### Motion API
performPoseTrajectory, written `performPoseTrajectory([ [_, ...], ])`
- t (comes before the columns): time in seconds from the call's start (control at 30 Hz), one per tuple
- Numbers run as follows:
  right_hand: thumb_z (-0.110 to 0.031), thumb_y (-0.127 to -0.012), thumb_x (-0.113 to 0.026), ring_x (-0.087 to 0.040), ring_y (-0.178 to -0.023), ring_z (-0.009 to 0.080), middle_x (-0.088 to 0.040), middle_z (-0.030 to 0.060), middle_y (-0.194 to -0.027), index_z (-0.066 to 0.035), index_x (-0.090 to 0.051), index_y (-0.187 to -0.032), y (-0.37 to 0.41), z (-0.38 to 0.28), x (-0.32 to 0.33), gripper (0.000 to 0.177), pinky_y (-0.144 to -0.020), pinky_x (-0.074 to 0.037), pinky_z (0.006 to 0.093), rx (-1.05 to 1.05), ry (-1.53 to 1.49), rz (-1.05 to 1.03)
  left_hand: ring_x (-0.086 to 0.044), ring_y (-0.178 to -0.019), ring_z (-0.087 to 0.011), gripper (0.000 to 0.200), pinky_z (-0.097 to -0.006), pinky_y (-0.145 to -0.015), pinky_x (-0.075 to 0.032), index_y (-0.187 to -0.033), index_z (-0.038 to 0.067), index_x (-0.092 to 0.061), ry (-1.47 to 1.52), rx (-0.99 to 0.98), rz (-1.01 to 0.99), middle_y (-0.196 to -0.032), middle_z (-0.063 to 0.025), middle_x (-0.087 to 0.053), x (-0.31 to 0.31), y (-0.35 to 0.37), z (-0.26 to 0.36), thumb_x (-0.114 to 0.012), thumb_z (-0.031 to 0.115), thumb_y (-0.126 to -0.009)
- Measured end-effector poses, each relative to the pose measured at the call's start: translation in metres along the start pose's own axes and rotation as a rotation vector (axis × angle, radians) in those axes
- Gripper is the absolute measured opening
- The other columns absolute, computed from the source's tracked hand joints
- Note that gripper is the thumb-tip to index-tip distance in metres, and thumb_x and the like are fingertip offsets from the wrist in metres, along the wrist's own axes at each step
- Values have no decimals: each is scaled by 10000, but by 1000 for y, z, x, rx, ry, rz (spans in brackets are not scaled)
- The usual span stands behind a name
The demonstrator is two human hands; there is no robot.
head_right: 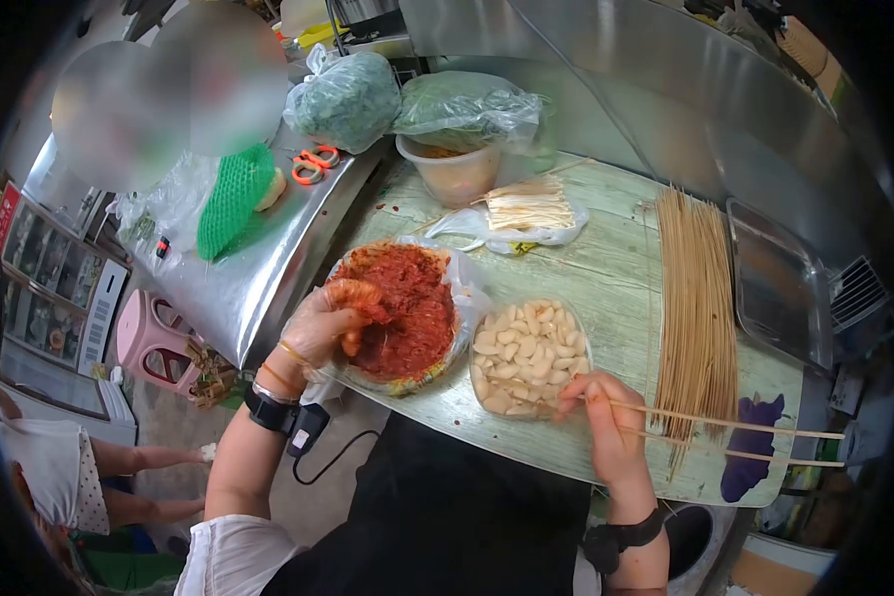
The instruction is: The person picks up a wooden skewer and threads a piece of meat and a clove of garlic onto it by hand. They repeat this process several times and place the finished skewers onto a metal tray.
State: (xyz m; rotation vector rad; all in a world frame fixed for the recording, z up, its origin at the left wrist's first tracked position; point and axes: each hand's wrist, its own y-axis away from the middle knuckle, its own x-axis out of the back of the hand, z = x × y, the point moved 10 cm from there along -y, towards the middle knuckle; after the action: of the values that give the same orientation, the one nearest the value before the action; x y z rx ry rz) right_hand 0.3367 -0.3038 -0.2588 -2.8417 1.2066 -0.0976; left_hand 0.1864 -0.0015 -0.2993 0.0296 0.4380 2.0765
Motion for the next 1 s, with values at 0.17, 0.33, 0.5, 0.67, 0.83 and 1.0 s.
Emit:
performPoseTrajectory([
  [0.17, -190, -971, -432, -569, -713, 143, -568, 72, -743, 30, -593, -839, -3, -6, -4, 303, -679, -456, 264, 40, 44, -24, -607, -627, -258, 341, -352, -604, -511, -1054, 14, -645, -1015, -430, 124, -716, -140, -618, -2, 1, 36, -500, -6, -746],
  [0.33, -207, -972, -441, -569, -705, 146, -566, 71, -746, 33, -594, -845, -4, -11, -9, 312, -677, -460, 267, 51, 73, -51, -603, -675, -345, 194, -429, -647, -490, -888, 2, -659, -1585, -611, 198, -726, -216, -599, -20, 7, 44, -534, 40, -745],
  [0.5, -250, -975, -456, -575, -666, 136, -565, 65, -740, 23, -586, -842, -4, -17, -6, 330, -614, -466, 243, 22, 12, -19, -602, -632, -259, 137, -368, -579, -470, -843, 25, -664, -1640, -661, 204, -657, -132, -602, -23, 12, 52, -557, 108, -822],
  [0.67, -285, -977, -466, -574, -584, 131, -560, 50, -720, -4, -561, -874, -9, -27, 35, 313, -552, -450, 233, -20, -107, 115, -502, -515, -84, 152, -219, -468, -393, -930, 13, -642, -52, -58, 103, -781, -56, -648, 9, 15, 10, -558, 136, -897],
  [0.83, -302, -980, -459, -590, -575, 147, -578, 60, -733, -3, -560, -919, -7, -40, 47, 321, -542, -449, 223, 41, -162, 159, -595, -607, -115, 201, -221, -559, -511, -1065, -24, -565, 386, -119, -54, -878, -107, -656, -26, 22, 5, -563, 78, -892],
  [1.0, -291, -986, -447, -616, -631, 156, -596, 65, -768, 10, -576, -960, 2, -42, 51, 328, -614, -481, 236, 28, -128, 219, -642, -719, -149, 174, -274, -637, -563, -1061, -7, -552, 159, -209, 65, -911, -102, -644, -29, 22, 2, -519, 115, -942],
])
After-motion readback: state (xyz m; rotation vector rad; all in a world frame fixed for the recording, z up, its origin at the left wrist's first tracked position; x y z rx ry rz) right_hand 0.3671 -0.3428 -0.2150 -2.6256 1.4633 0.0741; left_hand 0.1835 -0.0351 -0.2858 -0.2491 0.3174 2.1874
